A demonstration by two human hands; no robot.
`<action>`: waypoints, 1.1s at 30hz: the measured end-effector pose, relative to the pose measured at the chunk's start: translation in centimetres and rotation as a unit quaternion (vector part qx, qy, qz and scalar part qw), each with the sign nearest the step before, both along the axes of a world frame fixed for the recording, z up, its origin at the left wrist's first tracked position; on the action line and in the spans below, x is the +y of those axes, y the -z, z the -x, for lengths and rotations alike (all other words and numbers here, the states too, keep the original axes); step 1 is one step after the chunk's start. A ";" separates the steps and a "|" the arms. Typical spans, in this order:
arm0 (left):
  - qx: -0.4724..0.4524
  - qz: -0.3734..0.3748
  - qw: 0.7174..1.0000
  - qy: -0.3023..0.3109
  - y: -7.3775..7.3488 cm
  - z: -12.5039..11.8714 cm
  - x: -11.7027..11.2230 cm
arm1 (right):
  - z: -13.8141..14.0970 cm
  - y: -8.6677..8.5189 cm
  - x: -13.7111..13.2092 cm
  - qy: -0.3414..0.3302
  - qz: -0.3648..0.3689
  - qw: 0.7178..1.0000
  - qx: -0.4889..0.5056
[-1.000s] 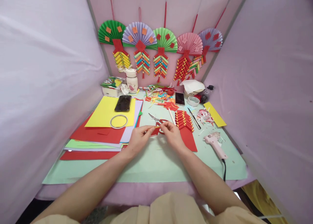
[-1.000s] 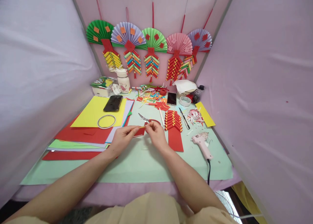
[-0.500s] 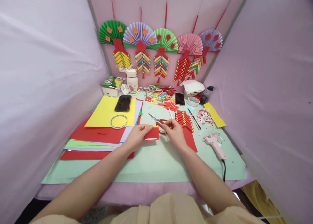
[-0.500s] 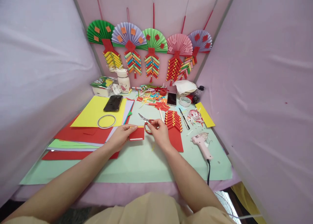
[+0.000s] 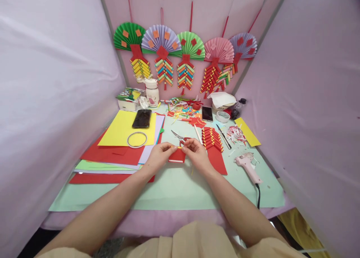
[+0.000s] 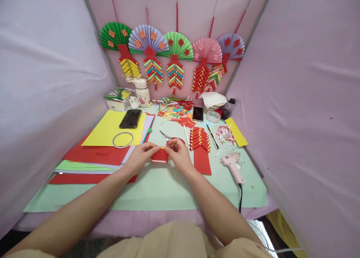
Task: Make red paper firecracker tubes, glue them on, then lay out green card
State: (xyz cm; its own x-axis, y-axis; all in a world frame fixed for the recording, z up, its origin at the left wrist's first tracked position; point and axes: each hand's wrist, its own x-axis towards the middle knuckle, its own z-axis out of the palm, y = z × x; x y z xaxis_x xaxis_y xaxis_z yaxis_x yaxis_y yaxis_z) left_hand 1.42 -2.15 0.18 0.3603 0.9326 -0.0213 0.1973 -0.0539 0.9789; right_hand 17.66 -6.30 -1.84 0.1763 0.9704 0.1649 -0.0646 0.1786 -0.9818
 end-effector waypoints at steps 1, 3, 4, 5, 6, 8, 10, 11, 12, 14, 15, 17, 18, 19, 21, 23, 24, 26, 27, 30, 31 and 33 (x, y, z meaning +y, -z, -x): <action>-0.008 0.009 1.000 0.004 0.0 0.0 0.0 | 0.0 -0.1 0.0 0.005 0.001 1.000 0.004; -0.027 0.029 0.999 0.014 0.0 0.0 0.0 | -0.1 -0.2 0.0 0.013 0.006 1.000 0.015; -0.037 0.039 0.998 0.016 -0.1 0.0 0.0 | -0.2 -0.2 0.1 0.016 0.008 1.000 0.020; -0.046 0.049 0.998 0.017 -0.1 -0.1 0.0 | -0.2 -0.3 0.1 0.020 0.011 0.999 0.026; -0.056 0.059 0.996 0.018 -0.2 -0.1 -0.1 | -0.3 -0.4 0.1 0.022 0.014 0.999 0.032; -0.077 0.079 0.994 0.019 -0.4 -0.1 -0.2 | -0.3 -0.6 0.1 0.022 0.024 0.998 0.046; -0.096 0.095 0.991 0.023 -0.6 -0.2 -0.3 | -0.4 -0.8 0.1 0.022 0.037 0.997 0.058; -0.102 0.101 0.989 0.024 -0.7 -0.2 -0.3 | -0.4 -0.9 0.1 0.022 0.043 0.997 0.062; -0.106 0.107 0.988 0.023 -0.7 -0.2 -0.3 | -0.5 -0.9 0.2 0.022 0.047 0.997 0.064; -0.110 0.115 0.987 0.018 -0.8 -0.2 -0.3 | -0.6 -0.8 0.3 0.026 0.050 0.996 0.064; -0.113 0.117 0.987 0.013 -0.8 -0.1 -0.2 | -0.7 -0.8 0.3 0.029 0.049 0.996 0.065; -0.123 0.119 0.985 -0.005 -0.7 0.0 0.1 | -0.9 -0.6 0.5 0.036 0.047 0.996 0.067; -0.133 0.119 0.984 -0.016 -0.6 0.1 0.3 | -1.0 -0.5 0.5 0.037 0.048 0.996 0.070; -0.146 0.120 0.982 -0.027 -0.5 0.2 0.5 | -1.0 -0.5 0.6 0.036 0.050 0.996 0.072; -0.179 0.123 0.975 -0.045 -0.3 0.4 0.8 | -1.0 -0.5 0.6 0.023 0.060 0.995 0.070; -0.214 0.127 0.967 -0.047 -0.3 0.6 1.0 | -0.7 -0.4 0.5 -0.002 0.067 0.996 0.053; -0.228 0.128 0.964 -0.043 -0.3 0.6 1.0 | -0.6 -0.4 0.4 -0.017 0.064 0.997 0.041; -0.246 0.127 0.960 -0.034 -0.4 0.6 0.9 | -0.3 -0.2 0.3 -0.046 0.050 0.997 0.021; -0.250 0.128 0.959 -0.027 -0.5 0.6 0.8 | -0.2 -0.1 0.3 -0.054 0.044 0.997 0.016; -0.249 0.138 0.959 0.002 -0.7 0.4 0.6 | -0.1 0.2 0.3 -0.041 0.047 0.998 0.022; -0.246 0.143 0.959 0.012 -0.7 0.4 0.5 | -0.1 0.2 0.4 -0.028 0.052 0.998 0.031; -0.227 0.154 0.961 0.035 -0.8 0.4 0.4 | -0.4 0.3 0.5 0.000 0.059 0.996 0.060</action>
